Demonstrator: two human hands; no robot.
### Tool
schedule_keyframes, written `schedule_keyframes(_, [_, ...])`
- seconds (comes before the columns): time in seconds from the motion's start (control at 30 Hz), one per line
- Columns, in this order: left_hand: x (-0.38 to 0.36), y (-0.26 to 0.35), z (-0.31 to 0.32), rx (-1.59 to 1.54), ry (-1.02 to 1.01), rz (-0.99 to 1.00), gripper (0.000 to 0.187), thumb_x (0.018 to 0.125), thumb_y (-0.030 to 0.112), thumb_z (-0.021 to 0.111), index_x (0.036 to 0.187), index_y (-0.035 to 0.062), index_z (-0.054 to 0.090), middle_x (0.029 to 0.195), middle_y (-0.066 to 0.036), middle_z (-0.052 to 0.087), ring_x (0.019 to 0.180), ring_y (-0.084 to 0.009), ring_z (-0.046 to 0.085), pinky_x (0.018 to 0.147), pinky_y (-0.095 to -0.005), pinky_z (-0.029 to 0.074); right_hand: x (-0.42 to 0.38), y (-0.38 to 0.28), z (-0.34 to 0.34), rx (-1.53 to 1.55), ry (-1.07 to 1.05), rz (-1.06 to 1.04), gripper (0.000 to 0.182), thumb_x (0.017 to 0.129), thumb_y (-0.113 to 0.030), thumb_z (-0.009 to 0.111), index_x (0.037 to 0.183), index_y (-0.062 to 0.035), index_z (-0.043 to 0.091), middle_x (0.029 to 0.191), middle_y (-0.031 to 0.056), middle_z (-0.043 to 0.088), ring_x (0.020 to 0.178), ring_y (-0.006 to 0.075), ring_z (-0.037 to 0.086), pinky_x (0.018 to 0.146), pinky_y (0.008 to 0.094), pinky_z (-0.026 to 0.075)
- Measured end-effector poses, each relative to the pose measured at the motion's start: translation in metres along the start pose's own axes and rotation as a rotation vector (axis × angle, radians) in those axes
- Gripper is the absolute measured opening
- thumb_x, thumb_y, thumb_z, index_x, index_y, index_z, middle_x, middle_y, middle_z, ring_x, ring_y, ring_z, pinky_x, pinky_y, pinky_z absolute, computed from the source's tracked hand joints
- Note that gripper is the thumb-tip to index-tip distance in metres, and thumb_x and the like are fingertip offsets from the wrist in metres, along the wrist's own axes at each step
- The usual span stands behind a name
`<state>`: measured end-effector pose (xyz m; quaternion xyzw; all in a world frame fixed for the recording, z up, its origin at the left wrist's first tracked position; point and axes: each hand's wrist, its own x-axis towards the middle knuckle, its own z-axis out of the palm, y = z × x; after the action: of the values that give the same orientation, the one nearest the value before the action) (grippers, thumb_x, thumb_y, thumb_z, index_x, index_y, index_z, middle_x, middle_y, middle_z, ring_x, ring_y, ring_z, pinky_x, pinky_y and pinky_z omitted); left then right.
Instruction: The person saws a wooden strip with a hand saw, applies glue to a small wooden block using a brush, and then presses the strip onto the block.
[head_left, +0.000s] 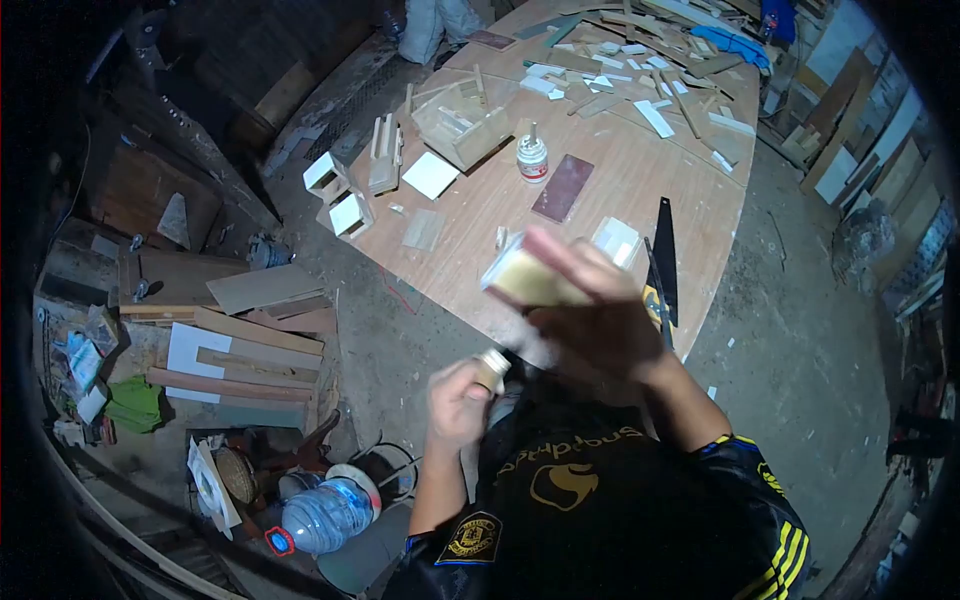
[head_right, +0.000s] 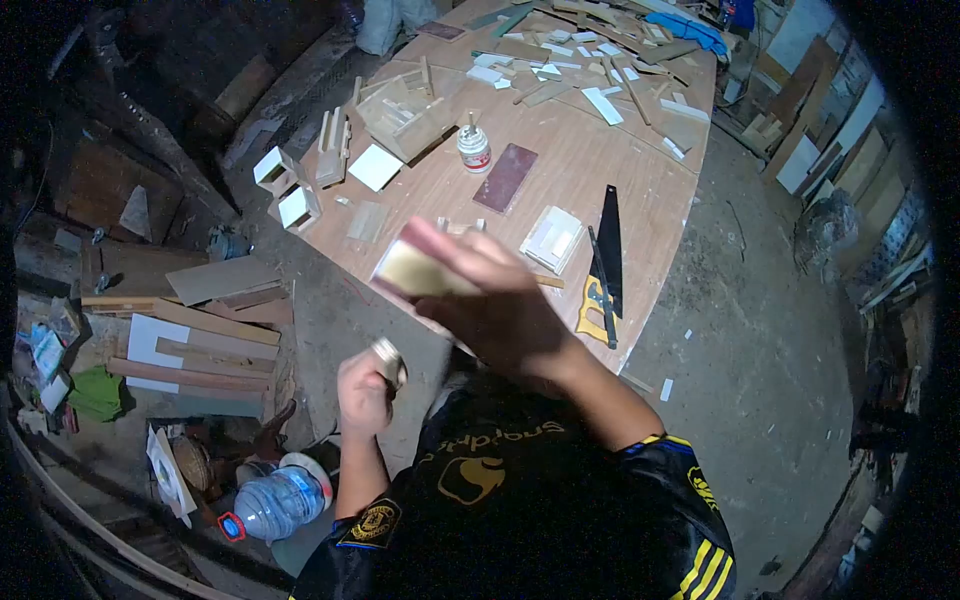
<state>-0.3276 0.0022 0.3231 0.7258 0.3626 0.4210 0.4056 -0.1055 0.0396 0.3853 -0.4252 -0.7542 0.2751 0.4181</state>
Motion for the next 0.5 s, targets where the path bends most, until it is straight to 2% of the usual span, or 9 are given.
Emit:
schedule_keyframes(0.03, [-0.003, -0.003, -0.002, -0.108, 0.095, -0.091, 0.063, 0.095, 0.055, 0.041, 0.075, -0.0012, 0.058, 0.066, -0.004, 0.051, 0.058, -0.0137, 0.049, 0.05, -0.0294, 0.038, 0.0, 0.003, -0.001, 0.197, 0.147, -0.046, 0.069, 0.081, -0.012, 0.072, 0.142, -0.0146, 0.041, 0.096, 0.0123, 0.055, 0.081, 0.0229, 0.057, 0.072, 0.033, 0.048])
schedule_keyframes(0.07, [-0.004, -0.003, -0.003, -0.148, 0.095, -0.18, 0.066, 0.093, 0.06, 0.04, 0.089, -0.0029, 0.059, 0.067, -0.002, 0.048, 0.059, -0.011, 0.047, 0.051, -0.0262, 0.037, -0.001, -0.006, -0.006, 0.263, 0.14, 0.015, 0.07, 0.078, -0.007, 0.074, 0.141, -0.0122, 0.043, 0.1, 0.0127, 0.057, 0.086, 0.0202, 0.058, 0.076, 0.0307, 0.047])
schedule_keyframes(0.1, [-0.005, -0.001, -0.003, -0.14, 0.102, -0.183, 0.066, 0.093, 0.06, 0.04, 0.089, -0.0029, 0.059, 0.067, -0.002, 0.048, 0.059, -0.011, 0.047, 0.051, -0.0262, 0.037, -0.003, -0.007, -0.006, 0.271, 0.135, 0.01, 0.07, 0.078, -0.007, 0.074, 0.141, -0.0122, 0.043, 0.1, 0.0127, 0.057, 0.086, 0.0202, 0.058, 0.076, 0.0307, 0.047])
schedule_keyframes(0.17, [-0.001, 0.006, 0.001, -0.245, 0.149, -0.287, 0.068, 0.092, 0.061, 0.041, 0.106, -0.004, 0.055, 0.07, -0.003, 0.049, 0.06, -0.011, 0.046, 0.054, -0.0243, 0.037, -0.006, -0.007, -0.008, 0.172, 0.036, 0.078, 0.069, 0.076, -0.015, 0.076, 0.137, -0.0043, 0.046, 0.097, 0.0111, 0.058, 0.087, 0.0224, 0.057, 0.077, 0.0311, 0.045])
schedule_keyframes(0.2, [-0.001, 0.005, 0.004, -0.245, 0.147, -0.284, 0.068, 0.092, 0.061, 0.041, 0.106, -0.004, 0.055, 0.07, -0.003, 0.049, 0.06, -0.011, 0.046, 0.054, -0.0243, 0.037, -0.003, -0.002, -0.004, 0.097, 0.057, -0.067, 0.069, 0.076, -0.012, 0.075, 0.138, -0.0061, 0.045, 0.095, 0.0122, 0.058, 0.084, 0.0236, 0.057, 0.075, 0.0323, 0.046])
schedule_keyframes(0.23, [-0.002, 0.004, 0.007, -0.284, 0.218, -0.229, 0.065, 0.093, 0.058, 0.042, 0.11, -0.0039, 0.053, 0.071, -0.003, 0.048, 0.06, -0.0104, 0.046, 0.055, -0.0239, 0.038, -0.003, -0.004, -0.003, 0.096, 0.059, -0.067, 0.069, 0.076, -0.012, 0.075, 0.138, -0.0061, 0.045, 0.095, 0.0122, 0.058, 0.084, 0.0236, 0.057, 0.075, 0.0323, 0.046])
schedule_keyframes(0.3, [-0.006, -0.002, 0.008, -0.322, 0.292, -0.175, 0.062, 0.094, 0.055, 0.044, 0.114, -0.0038, 0.051, 0.072, -0.003, 0.048, 0.061, -0.0099, 0.045, 0.057, -0.0235, 0.038, -0.004, -0.007, -0.002, 0.0, -0.038, 0.016, 0.08, 0.075, -0.011, 0.075, 0.144, -0.0161, 0.035, 0.087, 0.0127, 0.055, 0.075, 0.0286, 0.055, 0.068, 0.0364, 0.047])
schedule_keyframes(0.37, [-0.009, -0.009, 0.006, 0.112, 0.277, -0.081, 0.053, 0.096, 0.047, 0.047, 0.111, -0.0036, 0.052, 0.074, -0.003, 0.05, 0.063, -0.0092, 0.045, 0.058, -0.023, 0.039, -0.004, -0.006, -0.001, 0.002, -0.031, -0.015, 0.077, 0.077, -0.016, 0.074, 0.144, -0.0152, 0.035, 0.085, 0.0133, 0.054, 0.072, 0.0284, 0.054, 0.066, 0.0354, 0.046])
schedule_keyframes(0.5, [-0.007, -0.004, 0.007, 0.074, 0.24, -0.142, 0.045, 0.098, 0.039, 0.046, 0.111, -0.0031, 0.053, 0.077, -0.002, 0.054, 0.063, -0.0072, 0.045, 0.058, -0.022, 0.038, -0.002, -0.012, -0.002, -0.003, -0.056, -0.109, 0.072, 0.076, -0.014, 0.073, 0.141, -0.013, 0.042, 0.087, 0.0116, 0.054, 0.071, 0.0265, 0.052, 0.065, 0.0343, 0.045])
